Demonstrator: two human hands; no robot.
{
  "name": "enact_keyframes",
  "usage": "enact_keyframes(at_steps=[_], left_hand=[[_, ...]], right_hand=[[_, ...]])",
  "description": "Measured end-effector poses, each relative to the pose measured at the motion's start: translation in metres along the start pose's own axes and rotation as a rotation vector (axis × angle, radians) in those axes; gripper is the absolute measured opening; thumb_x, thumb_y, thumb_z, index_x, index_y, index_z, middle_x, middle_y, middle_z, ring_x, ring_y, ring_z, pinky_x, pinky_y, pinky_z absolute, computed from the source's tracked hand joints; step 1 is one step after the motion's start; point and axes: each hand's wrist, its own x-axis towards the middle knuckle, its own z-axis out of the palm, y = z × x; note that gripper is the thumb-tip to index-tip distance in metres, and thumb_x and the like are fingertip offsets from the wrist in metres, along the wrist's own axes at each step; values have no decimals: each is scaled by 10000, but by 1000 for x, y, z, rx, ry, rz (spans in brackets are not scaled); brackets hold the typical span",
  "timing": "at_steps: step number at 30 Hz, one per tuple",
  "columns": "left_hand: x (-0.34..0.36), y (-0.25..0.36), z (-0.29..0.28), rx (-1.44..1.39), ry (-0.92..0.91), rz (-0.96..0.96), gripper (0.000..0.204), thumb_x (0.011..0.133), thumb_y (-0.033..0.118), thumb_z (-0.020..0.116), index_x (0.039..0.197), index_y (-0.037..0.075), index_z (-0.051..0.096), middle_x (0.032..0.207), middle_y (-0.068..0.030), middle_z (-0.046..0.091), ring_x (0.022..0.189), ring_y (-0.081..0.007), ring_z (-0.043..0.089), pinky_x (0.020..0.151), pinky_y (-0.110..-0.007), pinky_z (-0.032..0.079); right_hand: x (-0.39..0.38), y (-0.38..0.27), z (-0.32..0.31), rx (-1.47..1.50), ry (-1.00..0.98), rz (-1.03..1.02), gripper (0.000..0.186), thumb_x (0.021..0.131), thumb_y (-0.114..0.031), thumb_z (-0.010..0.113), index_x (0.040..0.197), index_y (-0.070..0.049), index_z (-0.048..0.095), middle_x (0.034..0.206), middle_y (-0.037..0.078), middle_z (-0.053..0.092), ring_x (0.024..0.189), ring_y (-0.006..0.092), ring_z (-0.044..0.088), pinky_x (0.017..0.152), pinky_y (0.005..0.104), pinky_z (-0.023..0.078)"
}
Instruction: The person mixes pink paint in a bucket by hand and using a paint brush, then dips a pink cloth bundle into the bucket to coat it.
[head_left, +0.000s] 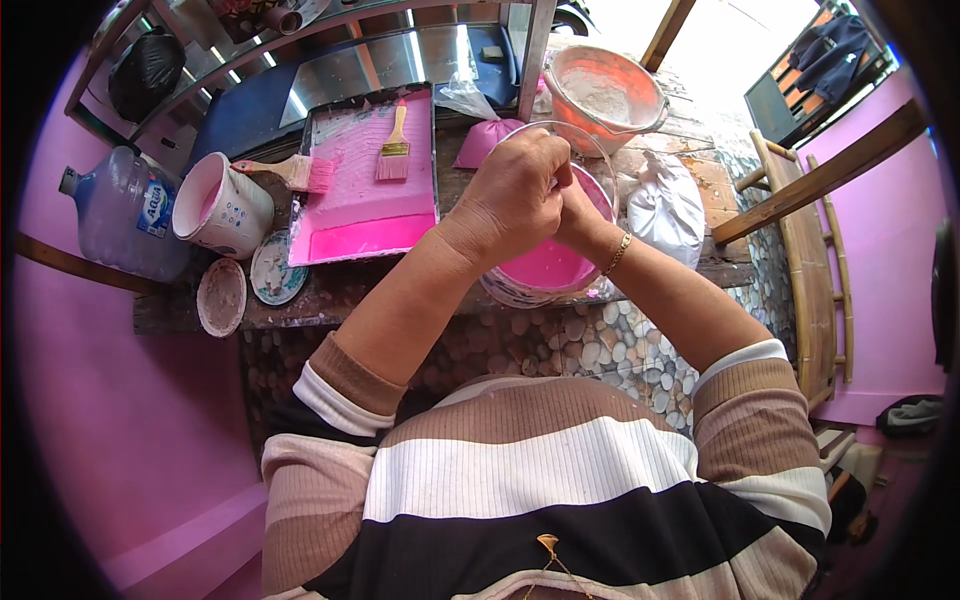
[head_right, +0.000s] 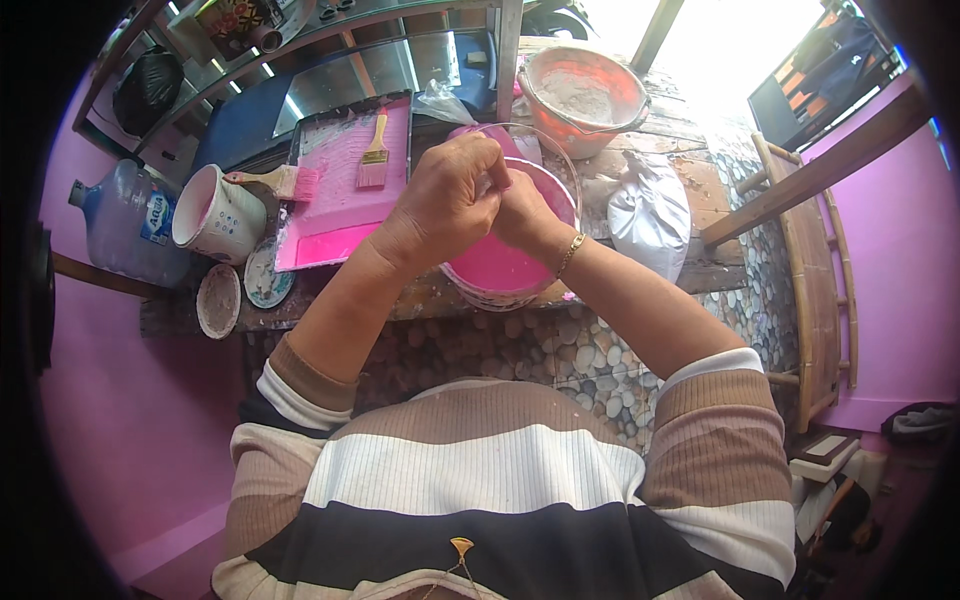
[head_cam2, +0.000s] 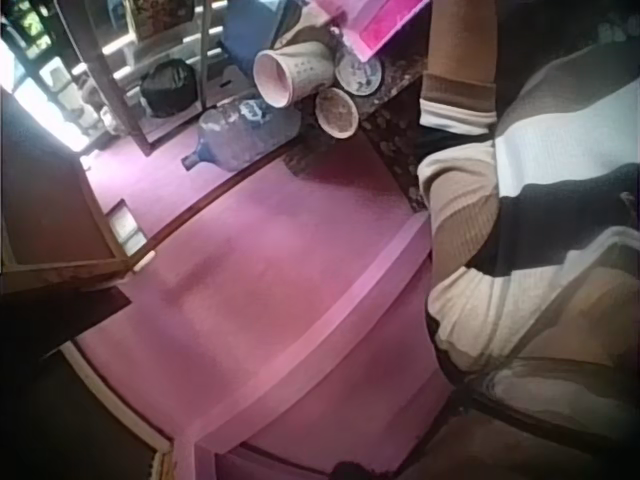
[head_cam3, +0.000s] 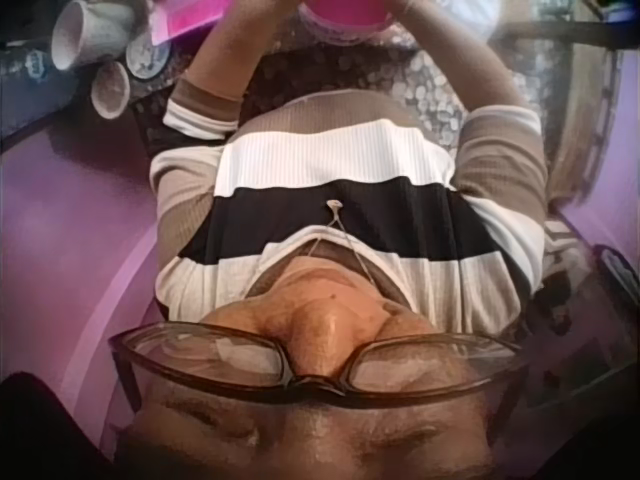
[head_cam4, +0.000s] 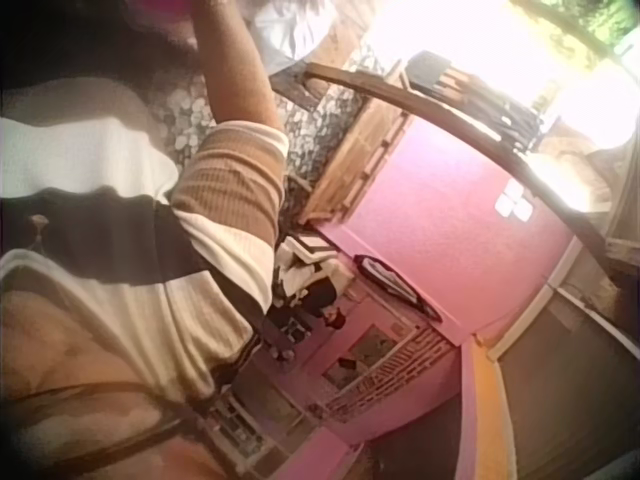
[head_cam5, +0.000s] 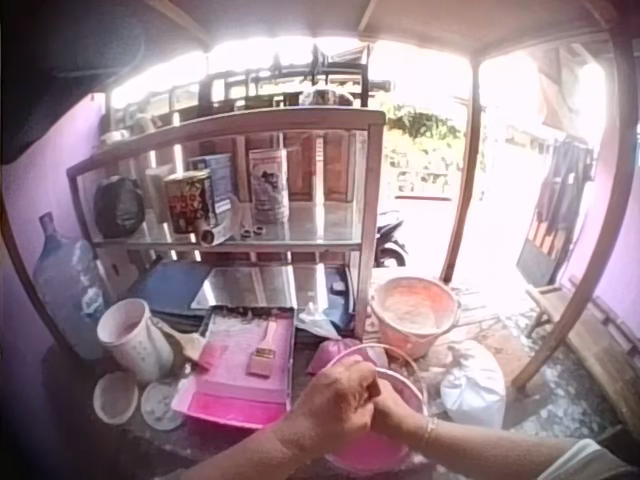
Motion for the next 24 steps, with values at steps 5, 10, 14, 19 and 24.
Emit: enact_keyframes(at_steps=[5, 10, 14, 19, 24], left_hand=[[3, 4, 2, -33, -11, 5, 98, 666, -62, 578, 731, 2, 541, 741, -164, 564, 747, -347, 571, 668, -398, 463], [7, 7, 0, -9, -1, 47, 104, 656, -67, 571, 731, -5, 535, 762, -161, 551, 761, -349, 556, 683, -398, 457], [8, 10, -1, -9, 0, 40, 105, 655, -68, 568, 733, -5, 534, 766, -164, 547, 761, -352, 554, 688, -400, 456], [5, 9, -1, 11, -80, 54, 105, 662, -64, 574, 735, -5, 528, 764, -162, 541, 758, -347, 555, 698, -395, 455], [9, 7, -15, -9, -156, 94, 110, 668, -55, 592, 738, -6, 522, 771, -159, 542, 763, -341, 556, 693, -385, 455]], right_hand=[[0, -2, -3, -107, 30, -64, 244, 754, -144, 620, 960, -35, 548, 924, 189, 614, 892, 385, 605, 738, 432, 494], [3, -4, -7, -133, -4, -76, 271, 754, -147, 627, 987, -45, 534, 920, 193, 605, 893, 396, 597, 738, 436, 498], [0, -5, -8, -96, 9, -93, 275, 756, -142, 632, 995, -46, 535, 944, 202, 600, 926, 392, 589, 753, 426, 500], [0, -1, -9, 56, -5, -109, 265, 782, -131, 633, 1017, -39, 551, 946, 147, 617, 923, 286, 614, 764, 377, 502], [19, -6, -47, 372, -501, 57, 241, 792, -121, 642, 1001, -11, 592, 934, 72, 629, 914, 136, 589, 763, 303, 497]])
